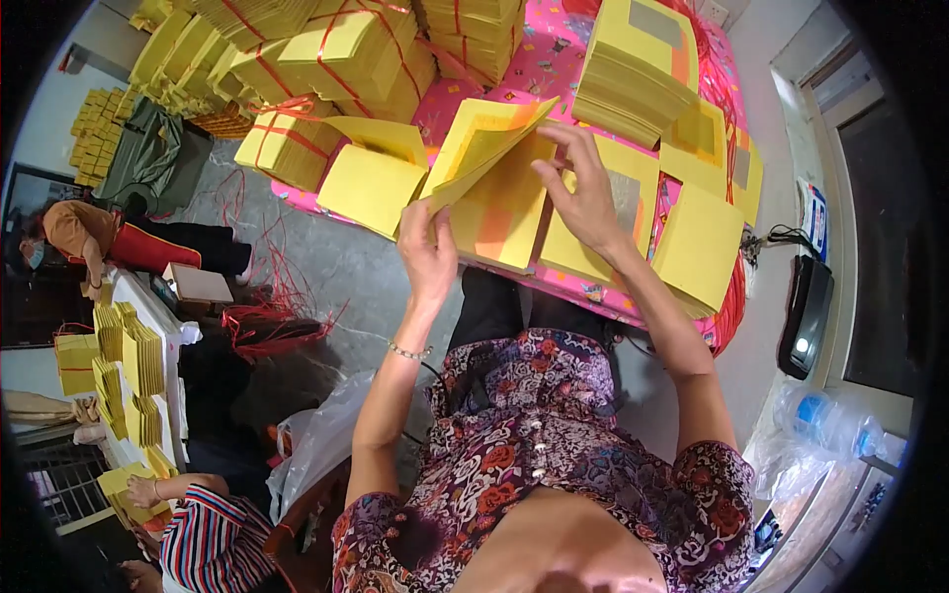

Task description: Counting and stacking sheets of joss paper.

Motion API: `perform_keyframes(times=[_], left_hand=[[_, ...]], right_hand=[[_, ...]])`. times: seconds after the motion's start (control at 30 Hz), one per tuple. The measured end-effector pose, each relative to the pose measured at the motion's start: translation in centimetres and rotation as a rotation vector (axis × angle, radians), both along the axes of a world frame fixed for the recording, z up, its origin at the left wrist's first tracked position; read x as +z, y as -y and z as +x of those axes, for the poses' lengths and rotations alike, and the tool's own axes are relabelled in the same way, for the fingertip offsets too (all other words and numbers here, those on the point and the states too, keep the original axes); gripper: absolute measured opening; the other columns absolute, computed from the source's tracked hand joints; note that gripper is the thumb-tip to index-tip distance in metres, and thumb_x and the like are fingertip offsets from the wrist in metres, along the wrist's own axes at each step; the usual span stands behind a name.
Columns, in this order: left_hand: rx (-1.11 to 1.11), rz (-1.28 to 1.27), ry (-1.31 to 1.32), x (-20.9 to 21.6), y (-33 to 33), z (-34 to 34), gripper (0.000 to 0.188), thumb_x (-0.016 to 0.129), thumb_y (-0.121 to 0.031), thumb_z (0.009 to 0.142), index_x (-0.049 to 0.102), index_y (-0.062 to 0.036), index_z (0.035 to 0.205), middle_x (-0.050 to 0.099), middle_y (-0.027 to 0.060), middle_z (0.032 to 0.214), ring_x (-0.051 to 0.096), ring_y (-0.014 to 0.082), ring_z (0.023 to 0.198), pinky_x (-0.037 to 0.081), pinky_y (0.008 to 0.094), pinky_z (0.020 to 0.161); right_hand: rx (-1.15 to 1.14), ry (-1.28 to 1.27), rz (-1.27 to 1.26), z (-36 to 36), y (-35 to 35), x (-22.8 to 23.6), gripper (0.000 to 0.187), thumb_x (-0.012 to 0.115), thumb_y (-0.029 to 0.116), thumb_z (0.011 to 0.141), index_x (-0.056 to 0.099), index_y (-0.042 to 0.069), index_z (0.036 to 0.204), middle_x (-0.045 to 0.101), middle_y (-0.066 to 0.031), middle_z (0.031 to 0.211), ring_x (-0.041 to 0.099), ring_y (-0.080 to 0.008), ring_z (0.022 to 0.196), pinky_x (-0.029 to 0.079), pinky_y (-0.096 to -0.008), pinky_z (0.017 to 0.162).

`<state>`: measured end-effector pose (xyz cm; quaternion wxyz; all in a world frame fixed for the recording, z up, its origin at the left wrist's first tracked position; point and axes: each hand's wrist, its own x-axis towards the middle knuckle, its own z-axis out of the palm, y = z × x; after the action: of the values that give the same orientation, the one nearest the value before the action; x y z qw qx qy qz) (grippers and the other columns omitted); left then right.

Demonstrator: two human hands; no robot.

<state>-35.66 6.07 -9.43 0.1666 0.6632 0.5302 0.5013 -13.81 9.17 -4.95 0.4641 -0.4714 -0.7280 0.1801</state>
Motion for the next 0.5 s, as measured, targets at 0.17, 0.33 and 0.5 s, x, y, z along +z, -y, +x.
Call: perform_keyframes(times=[0.17,0.33,0.5], left_hand=[[0.003,0.104,0.520,2.6,-0.1,-0.8,0.015,0.054,-0.003,0.096,0.056,0.0029,0.109,0.061,0.0070,0.099,0.056,0.0125,0.093,0.046,0.0268,0.081],[-0.110,0.136,0.567,2.0,0.1,-2.9,0.022,0.055,-0.004,0.097,0.053,0.0030,0.117,0.062,0.0072,0.111,0.057,0.0116,0.102,0.043,0.0254,0.091],[-0.137,0.015,0.640,0.2,-0.4,-2.6,0.023,0.052,-0.006,0.098,0.052,0.0021,0.120,0.061,0.0059,0.112,0.055,0.0122,0.105,0.042,0.0258,0.093]], right_hand=[[-0.025,-0.318,-0.168,0.2,-2.0,-0.1,0.055,0.059,0.023,0.095,0.035,0.003,0.140,0.043,-0.0169,0.137,0.047,-0.0303,0.126,0.042,-0.0424,0.102],[-0.018,-0.379,0.024,0.0,-3.6,-0.4,0.062,0.057,0.025,0.097,0.027,0.001,0.145,0.041,-0.0181,0.142,0.044,-0.0263,0.129,0.037,-0.0364,0.104],[0.158,-0.555,-0.175,-0.2,-3.6,-1.0,0.045,0.049,0.030,0.101,0.040,-0.001,0.133,0.053,-0.0078,0.117,0.048,-0.0148,0.110,0.038,-0.0283,0.095]])
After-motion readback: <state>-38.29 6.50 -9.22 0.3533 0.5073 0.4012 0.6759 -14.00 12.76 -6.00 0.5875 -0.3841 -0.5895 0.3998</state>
